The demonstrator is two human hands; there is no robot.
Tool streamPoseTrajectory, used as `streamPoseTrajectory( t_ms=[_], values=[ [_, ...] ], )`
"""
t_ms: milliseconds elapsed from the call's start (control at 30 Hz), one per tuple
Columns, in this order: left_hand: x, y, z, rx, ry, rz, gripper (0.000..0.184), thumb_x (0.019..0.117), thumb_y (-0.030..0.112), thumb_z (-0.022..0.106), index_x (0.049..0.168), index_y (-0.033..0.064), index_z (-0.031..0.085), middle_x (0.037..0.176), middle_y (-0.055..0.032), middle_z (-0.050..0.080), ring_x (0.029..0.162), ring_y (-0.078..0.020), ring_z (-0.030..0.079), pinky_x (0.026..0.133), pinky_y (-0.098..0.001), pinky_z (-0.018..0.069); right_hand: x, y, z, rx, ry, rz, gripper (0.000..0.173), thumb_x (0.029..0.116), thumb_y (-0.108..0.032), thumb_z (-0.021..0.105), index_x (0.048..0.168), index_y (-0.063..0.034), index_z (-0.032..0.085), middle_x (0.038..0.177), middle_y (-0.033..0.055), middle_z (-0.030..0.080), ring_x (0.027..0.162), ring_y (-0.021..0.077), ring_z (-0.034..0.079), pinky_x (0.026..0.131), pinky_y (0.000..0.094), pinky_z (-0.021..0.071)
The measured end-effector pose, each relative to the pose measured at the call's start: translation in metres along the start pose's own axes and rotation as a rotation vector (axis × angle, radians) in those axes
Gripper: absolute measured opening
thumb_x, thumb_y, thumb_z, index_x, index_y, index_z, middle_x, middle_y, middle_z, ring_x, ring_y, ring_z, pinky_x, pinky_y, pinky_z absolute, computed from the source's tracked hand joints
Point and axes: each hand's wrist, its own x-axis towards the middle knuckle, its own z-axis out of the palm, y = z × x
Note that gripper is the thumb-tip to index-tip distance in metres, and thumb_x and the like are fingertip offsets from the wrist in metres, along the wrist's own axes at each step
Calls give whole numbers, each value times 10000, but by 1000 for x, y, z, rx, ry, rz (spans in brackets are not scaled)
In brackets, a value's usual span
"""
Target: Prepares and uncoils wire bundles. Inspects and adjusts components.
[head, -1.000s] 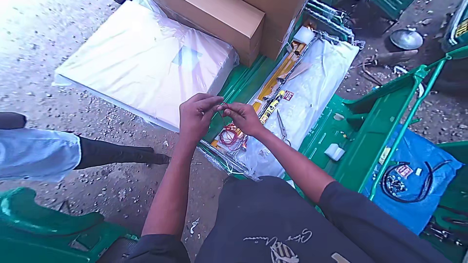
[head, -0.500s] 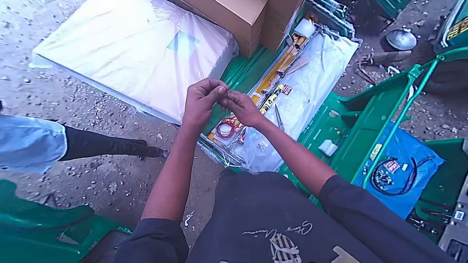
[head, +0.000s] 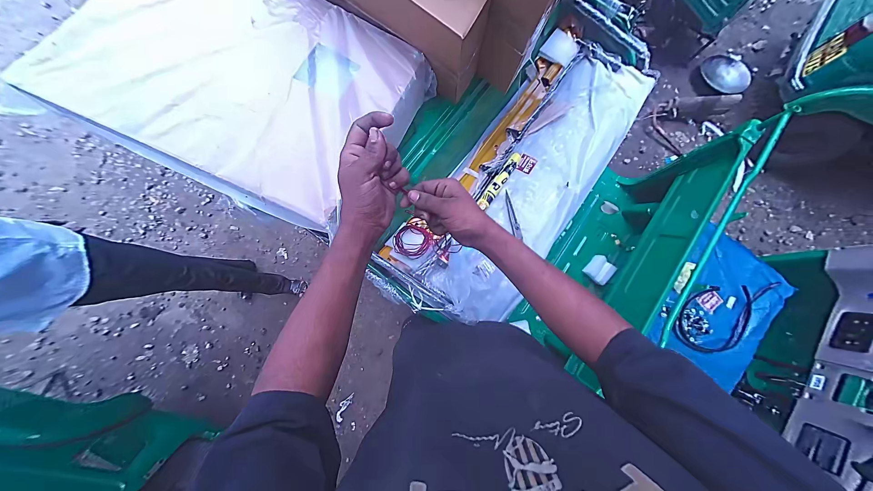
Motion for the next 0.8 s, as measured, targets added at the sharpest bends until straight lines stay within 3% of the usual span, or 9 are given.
streamPoseTrajectory(
  t_ms=[133,400,533,567,600,633,667,733,800],
  values=[
    [41,18,-30,218,80,92,303,1125,185,314,1199,130,603,595,67,414,463,-75,396,421,-209,349,-18,10,-14,95,24,99,251,1080,-133,491,1183,16,665,627,-10,475,426,55,363,369,198,301],
    [117,6,-86,328,243,86,237,1127,203,358,1124,161,591,569,84,366,429,-70,345,384,-213,292,-30,35,-23,416,76,180,241,1075,-129,482,1178,7,651,623,-40,449,422,31,337,368,171,274],
    [135,-12,-107,407,273,5,209,1128,220,352,1177,170,548,609,64,424,450,-84,383,410,-232,338,-29,38,-22,481,75,164,196,1075,-127,487,1156,-15,626,609,-40,436,422,36,353,377,175,300],
    [134,-20,-109,532,296,-28,209,1121,222,372,1248,158,526,687,27,506,503,-108,466,460,-262,420,-29,40,-23,498,82,145,179,1078,-124,480,1149,-27,612,613,-38,444,425,39,365,382,176,315],
    [127,-26,-109,710,311,-75,299,1105,236,417,1381,135,473,892,-23,624,658,-132,605,590,-300,541,-29,41,-25,516,105,125,167,1079,-122,473,1143,-38,603,623,-33,455,432,46,379,389,183,333],
    [116,-29,-105,894,297,-121,502,1076,268,478,1535,107,357,1218,-81,629,946,-147,669,801,-330,589,-28,42,-28,529,134,97,166,1082,-126,465,1140,-49,600,636,-29,470,445,56,402,406,195,362],
    [101,-32,-97,1040,269,-112,684,1031,310,537,1607,70,256,1479,-152,505,1245,-186,583,1021,-361,511,-28,42,-31,536,177,64,164,1084,-131,462,1127,-58,602,641,-24,490,461,68,434,433,212,402],
    [56,-41,-71,1198,234,63,709,1013,368,538,1579,10,307,1590,-237,354,1441,-276,416,1166,-390,386,-29,43,-36,536,268,-1,167,1082,-144,472,1102,-77,623,654,-20,518,523,98,505,551,274,513],
    [5,-50,-37,1159,169,183,522,1057,382,506,1440,26,499,1478,-195,498,1358,-260,501,1113,-399,444,-27,43,-41,556,361,-85,161,1072,-133,489,1075,-87,643,670,-17,540,593,125,557,717,367,580]
  ],
)
